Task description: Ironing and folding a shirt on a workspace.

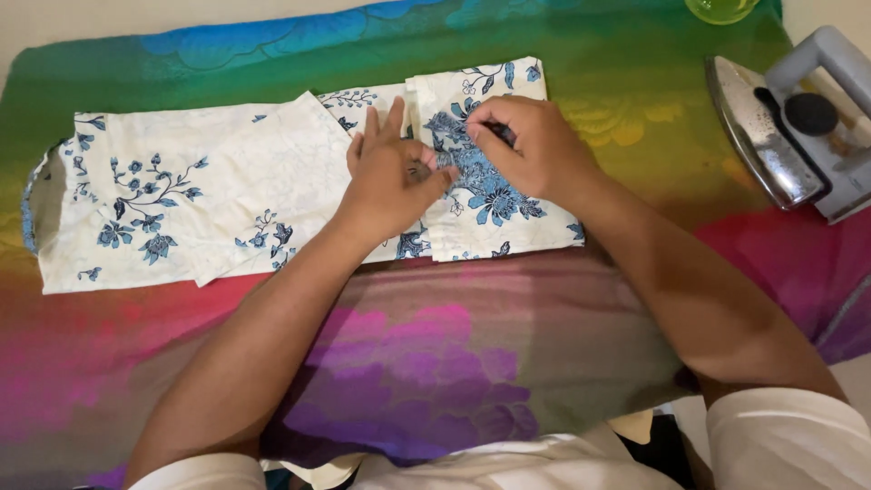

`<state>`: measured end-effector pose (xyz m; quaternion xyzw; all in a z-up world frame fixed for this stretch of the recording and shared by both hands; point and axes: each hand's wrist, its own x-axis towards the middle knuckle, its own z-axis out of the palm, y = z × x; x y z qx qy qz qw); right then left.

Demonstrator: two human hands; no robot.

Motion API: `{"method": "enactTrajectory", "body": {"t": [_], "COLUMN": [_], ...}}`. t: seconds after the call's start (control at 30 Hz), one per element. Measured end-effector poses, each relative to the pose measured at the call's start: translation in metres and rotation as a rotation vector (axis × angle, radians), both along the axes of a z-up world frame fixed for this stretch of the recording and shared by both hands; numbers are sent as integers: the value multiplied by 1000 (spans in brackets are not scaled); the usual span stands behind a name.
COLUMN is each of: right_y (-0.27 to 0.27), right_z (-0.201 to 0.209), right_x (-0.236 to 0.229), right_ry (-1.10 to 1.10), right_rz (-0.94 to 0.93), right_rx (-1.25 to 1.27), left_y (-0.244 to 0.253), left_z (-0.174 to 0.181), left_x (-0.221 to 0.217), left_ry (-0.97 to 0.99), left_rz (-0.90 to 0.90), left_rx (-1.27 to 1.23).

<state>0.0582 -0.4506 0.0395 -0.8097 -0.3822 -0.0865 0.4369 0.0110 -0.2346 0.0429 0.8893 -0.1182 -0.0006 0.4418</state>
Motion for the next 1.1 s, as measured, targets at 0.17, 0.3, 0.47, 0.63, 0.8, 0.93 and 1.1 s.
{"method": "enactTrajectory", "body": {"t": [0.17,0.3,0.47,0.63,0.8,0.93,1.1], "right_y": [-6,-14,-28,-38,-45,-41,-28], "right_z": [-1,2,-4,-2,0,26,60], "right_x": [7,9,17,23,25,16,-2], "right_ry": [13,2,35,79,87,222,749], "right_rz": [83,55,-161,-203,-367,-477,-629], "right_rx": [-67,-186,-424,-553,-487,-515,-420], "left_y": [6,9,8,7,9,4,5], "left_z": [-19,-44,-36,-42,-54,-52,-47], "left_x": [8,19,20,23,27,23,24], "left_ry": [-393,-435,-286,-225,-299,-383,-284], "left_rz": [-67,-173,-92,-55,-73,-100,-82], "left_rx": [78,207,202,144,216,300,261]}}
